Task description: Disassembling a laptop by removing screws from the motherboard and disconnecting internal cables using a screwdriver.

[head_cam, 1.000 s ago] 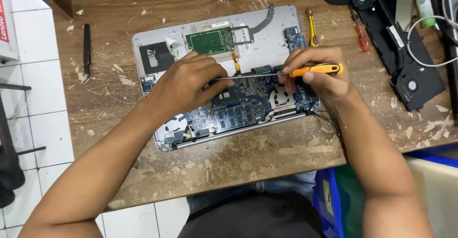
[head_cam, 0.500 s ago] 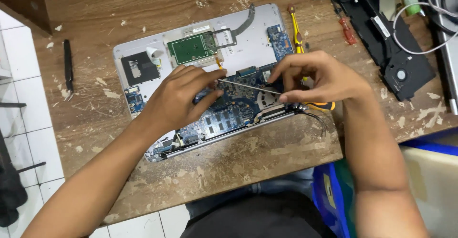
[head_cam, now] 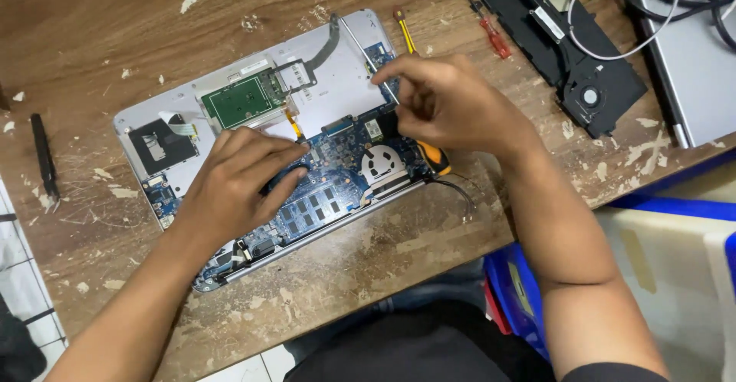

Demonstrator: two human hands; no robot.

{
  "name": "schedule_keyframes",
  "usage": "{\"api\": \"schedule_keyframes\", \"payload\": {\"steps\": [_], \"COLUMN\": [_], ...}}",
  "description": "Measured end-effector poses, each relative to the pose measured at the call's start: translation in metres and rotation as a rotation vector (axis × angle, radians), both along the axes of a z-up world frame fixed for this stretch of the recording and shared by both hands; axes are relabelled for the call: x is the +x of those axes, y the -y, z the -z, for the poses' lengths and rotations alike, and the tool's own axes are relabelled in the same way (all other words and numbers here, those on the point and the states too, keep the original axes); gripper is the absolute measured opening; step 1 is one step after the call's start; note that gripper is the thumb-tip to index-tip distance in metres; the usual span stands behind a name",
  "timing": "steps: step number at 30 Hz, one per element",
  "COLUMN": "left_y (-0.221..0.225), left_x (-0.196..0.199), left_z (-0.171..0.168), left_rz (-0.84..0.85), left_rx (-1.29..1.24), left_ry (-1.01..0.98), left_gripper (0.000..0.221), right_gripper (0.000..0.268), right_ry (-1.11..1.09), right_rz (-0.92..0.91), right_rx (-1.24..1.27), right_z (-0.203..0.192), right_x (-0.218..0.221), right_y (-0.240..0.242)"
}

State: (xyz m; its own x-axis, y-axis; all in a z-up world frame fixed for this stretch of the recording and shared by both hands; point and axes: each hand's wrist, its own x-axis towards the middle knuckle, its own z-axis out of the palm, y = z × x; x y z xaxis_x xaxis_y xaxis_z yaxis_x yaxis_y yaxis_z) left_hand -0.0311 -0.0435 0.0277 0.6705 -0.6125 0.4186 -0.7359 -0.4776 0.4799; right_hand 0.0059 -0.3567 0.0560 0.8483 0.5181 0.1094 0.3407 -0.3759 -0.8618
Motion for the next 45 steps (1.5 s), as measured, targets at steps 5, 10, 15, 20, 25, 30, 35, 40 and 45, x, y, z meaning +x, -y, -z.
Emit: {"api": "schedule_keyframes", "payload": {"steps": [5, 10, 15, 20, 25, 30, 35, 40, 45], "left_y": [0.035, 0.085, 0.139, 0.177, 0.198, 0.216, 0.22, 0.206, 0.169], "left_x": [0.008, 0.033, 0.06, 0.079, 0.097, 0.097, 0.096, 0.092, 0.083], "left_z": [-0.027, -0.034, -0.026, -0.008, 0.003, 0.003, 0.009, 0.005, -0.011], "left_rz": [0.015, 0.042, 0.06, 0.084, 0.081, 0.109, 0.122, 0.125, 0.103], "left_rx": [-0.012, 0.069, 0.088, 0.12, 0.168, 0.224, 0.235, 0.167, 0.103], "left_ry": [0.033, 0.198, 0.236, 0.19, 0.183, 0.125, 0.098, 0.088, 0.106], "left_gripper": [0.012, 0.009, 0.009, 0.012, 0.017, 0.014, 0.015, 0.012, 0.01], "right_gripper": [0.035, 0.024, 0.018, 0.028, 0.018, 0.018, 0.03, 0.018, 0.02], "right_ry": [0.191, 0.117, 0.001, -0.082, -0.078, 0.05, 0.14, 0.021, 0.257], "right_rz": [0.022, 0.09, 0.137, 0.133, 0.153, 0.447, 0.579, 0.534, 0.428], "right_rx": [-0.117, -0.318, -0.463, -0.541, -0.569, -0.718, -0.918, -0.874, -0.448], "right_z": [0.004, 0.003, -0.005, 0.025, 0.021, 0.004, 0.037, 0.036, -0.012], "right_x": [0.003, 0.007, 0.01, 0.02, 0.026, 0.026, 0.042, 0.046, 0.018], "right_y": [0.002, 0.017, 0.041, 0.068, 0.082, 0.092, 0.095, 0.09, 0.063]}}
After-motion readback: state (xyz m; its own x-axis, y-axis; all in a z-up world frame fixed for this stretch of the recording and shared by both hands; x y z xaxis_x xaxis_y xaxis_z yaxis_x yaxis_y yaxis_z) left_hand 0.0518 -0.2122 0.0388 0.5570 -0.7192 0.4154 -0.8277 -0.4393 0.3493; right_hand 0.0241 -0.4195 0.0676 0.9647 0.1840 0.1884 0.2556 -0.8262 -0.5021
